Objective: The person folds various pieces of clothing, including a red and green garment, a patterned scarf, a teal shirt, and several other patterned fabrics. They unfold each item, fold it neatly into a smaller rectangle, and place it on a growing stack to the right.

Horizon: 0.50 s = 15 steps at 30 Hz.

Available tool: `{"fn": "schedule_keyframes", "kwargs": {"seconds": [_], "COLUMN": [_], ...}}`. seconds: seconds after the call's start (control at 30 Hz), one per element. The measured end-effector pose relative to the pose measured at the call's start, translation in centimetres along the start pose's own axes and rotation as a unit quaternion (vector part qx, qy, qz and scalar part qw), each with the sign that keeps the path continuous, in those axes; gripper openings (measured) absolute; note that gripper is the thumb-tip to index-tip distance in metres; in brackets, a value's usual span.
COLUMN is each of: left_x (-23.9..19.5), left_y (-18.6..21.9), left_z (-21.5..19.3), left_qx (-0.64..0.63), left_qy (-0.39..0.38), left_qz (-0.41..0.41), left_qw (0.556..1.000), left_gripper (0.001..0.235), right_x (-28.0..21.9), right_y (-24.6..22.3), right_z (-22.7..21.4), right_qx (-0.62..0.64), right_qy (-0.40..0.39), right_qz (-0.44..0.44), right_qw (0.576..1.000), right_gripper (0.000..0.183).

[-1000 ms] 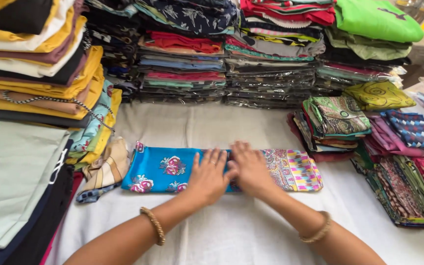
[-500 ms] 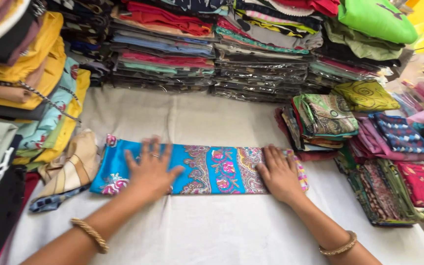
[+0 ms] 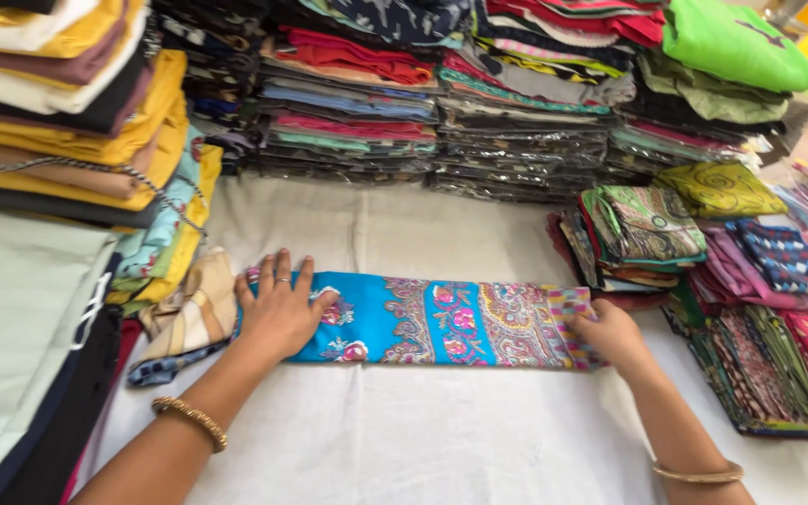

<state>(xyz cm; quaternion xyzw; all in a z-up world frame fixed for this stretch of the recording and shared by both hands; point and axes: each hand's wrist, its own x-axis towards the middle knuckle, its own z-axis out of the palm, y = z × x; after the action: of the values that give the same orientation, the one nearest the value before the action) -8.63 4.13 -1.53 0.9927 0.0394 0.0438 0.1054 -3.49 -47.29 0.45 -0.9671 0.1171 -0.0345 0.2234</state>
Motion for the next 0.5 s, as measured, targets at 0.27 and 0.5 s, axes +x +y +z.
{"fn": "schedule_keyframes", "kwargs": {"seconds": [0.27, 0.5], "left_x": [4.1, 8.0], "left_y": [-5.4, -10.4], "left_z": [-0.8, 2.4], "left_qx": [-0.223, -0.507], "left_qy": [0.152, 0.122], "left_qz": [0.001, -0.145], "left_qw": [0.963, 0.841], "left_gripper": [0.056, 0.065], "right_x": [-1.9, -8.4], "right_y": [-12.9, -30.0], "right_z": [-2.9, 6.3], "right_qx": [0.399, 0.338], "right_qy": [-0.193, -0.238], "right_qz": [-0.026, -0.167], "right_qw": [0.896, 0.895], "right_gripper": [0.044, 0.044]}}
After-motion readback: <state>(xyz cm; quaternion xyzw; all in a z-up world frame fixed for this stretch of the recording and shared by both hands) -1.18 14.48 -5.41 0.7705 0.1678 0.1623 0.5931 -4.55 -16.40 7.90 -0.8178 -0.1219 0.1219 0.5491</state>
